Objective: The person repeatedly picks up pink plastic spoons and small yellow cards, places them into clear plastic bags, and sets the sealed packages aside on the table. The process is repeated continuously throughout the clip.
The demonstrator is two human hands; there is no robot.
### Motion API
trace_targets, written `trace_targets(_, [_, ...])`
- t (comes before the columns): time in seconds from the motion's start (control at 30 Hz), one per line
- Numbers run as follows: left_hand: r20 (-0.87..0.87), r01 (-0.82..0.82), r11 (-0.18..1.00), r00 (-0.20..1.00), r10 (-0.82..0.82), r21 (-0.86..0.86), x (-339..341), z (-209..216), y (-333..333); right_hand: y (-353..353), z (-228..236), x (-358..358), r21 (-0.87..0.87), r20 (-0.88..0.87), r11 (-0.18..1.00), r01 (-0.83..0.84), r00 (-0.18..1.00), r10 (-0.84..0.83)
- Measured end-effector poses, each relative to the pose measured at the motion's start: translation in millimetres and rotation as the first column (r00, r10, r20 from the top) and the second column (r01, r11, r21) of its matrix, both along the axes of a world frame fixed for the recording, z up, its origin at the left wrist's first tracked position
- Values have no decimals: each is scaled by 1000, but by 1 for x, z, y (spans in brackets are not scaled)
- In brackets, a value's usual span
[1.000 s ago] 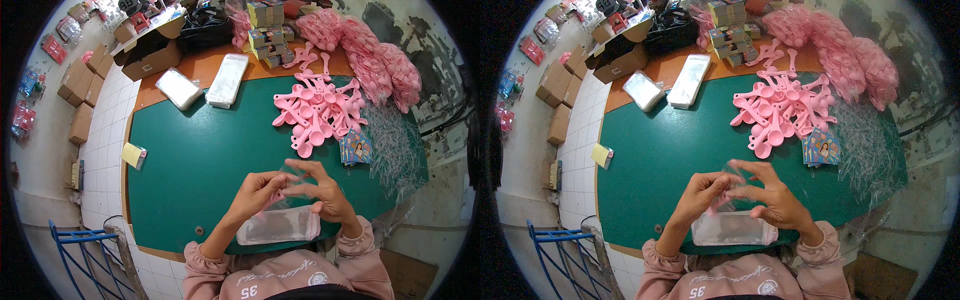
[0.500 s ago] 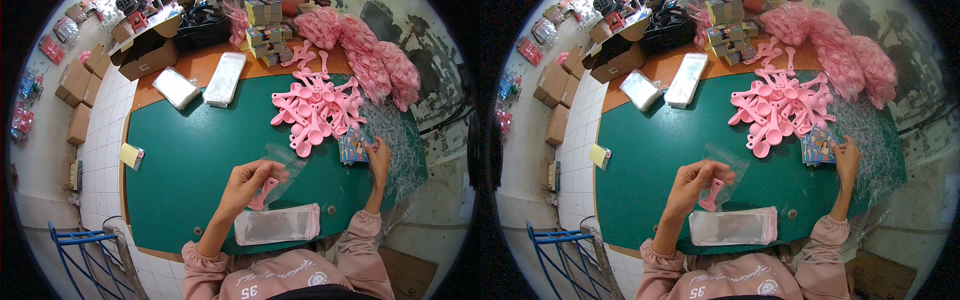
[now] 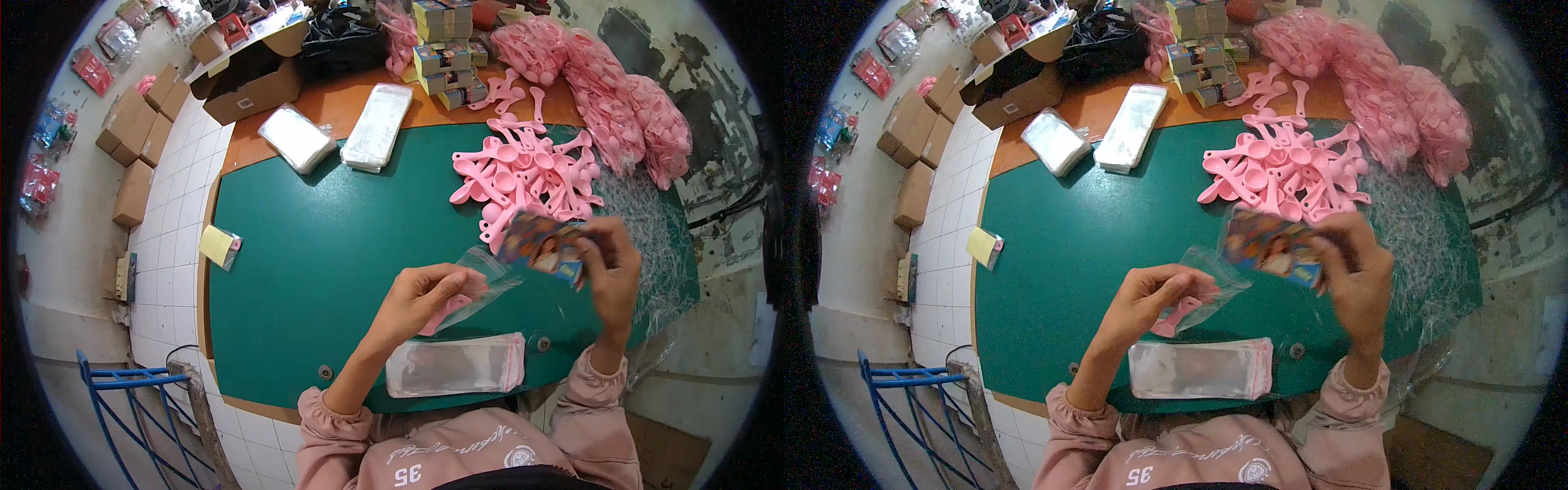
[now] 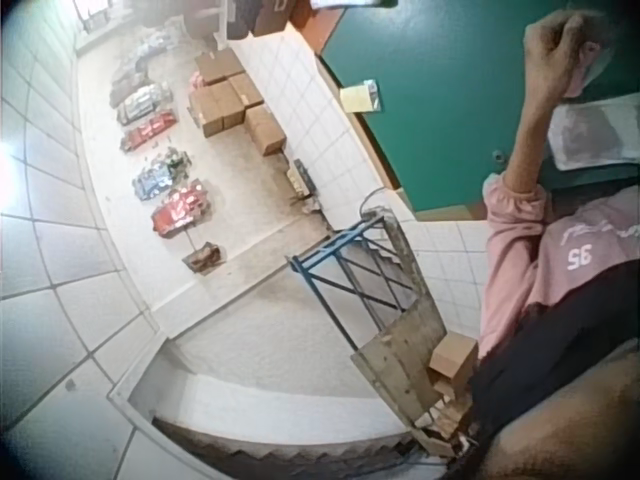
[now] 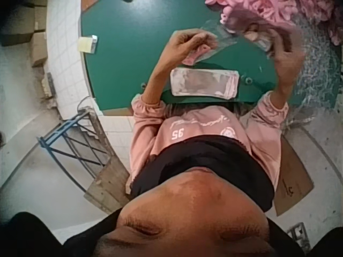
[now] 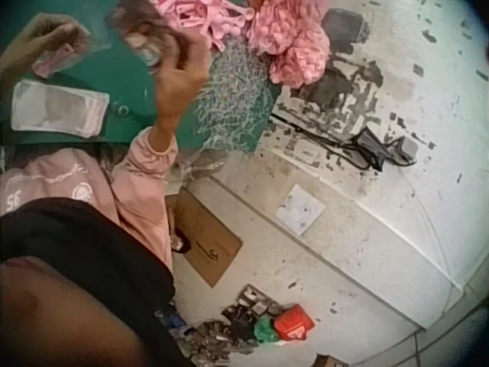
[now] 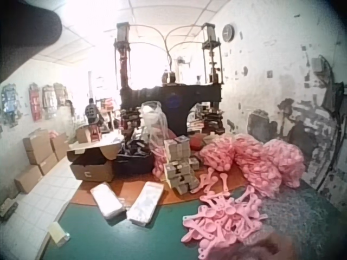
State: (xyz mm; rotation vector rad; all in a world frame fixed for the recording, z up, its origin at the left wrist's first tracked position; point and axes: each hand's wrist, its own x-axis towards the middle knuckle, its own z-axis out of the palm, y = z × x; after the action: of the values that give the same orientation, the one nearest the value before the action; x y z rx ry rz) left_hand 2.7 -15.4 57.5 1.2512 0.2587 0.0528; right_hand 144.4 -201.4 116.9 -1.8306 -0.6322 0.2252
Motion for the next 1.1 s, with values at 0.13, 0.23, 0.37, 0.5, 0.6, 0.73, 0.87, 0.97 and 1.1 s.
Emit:
trace_targets(0.13, [-79,49,980,996,-34,191,-4,0,6,16,8,-10,-198,346,933,-301,869,354])
trace_targets(0.23, [-148,119,954,986,-80,276,-4,0,7,15,14,-9,-283,417,894,-347,795,441])
trace_targets(0.37, [-92,119,916,992,-90,383,-3,9,4,15,27,-11,-442,413,837,-323,755,509])
trace_targets(0.5, [-93,113,927,992,-85,358,-2,6,5,16,34,-13,-490,425,826,-278,751,505])
trace_targets(0.6, [-31,90,920,996,-84,382,-2,2,5,29,28,-6,-478,375,736,-479,646,664])
trace_targets(0.73, [83,20,917,995,-58,399,2,3,8,55,9,1,-380,212,688,-618,666,715])
trace_targets(0.87, [16,-3,879,1000,-6,477,0,2,13,71,-25,4,-276,95,643,-714,645,758])
trace_targets(0.97, [-42,-34,839,997,67,542,-2,3,14,71,-40,4,-169,232,657,-735,618,751])
trace_targets(1.1, [-100,157,793,987,-122,589,-19,-13,43,65,-41,15,-100,-214,758,-644,758,616])
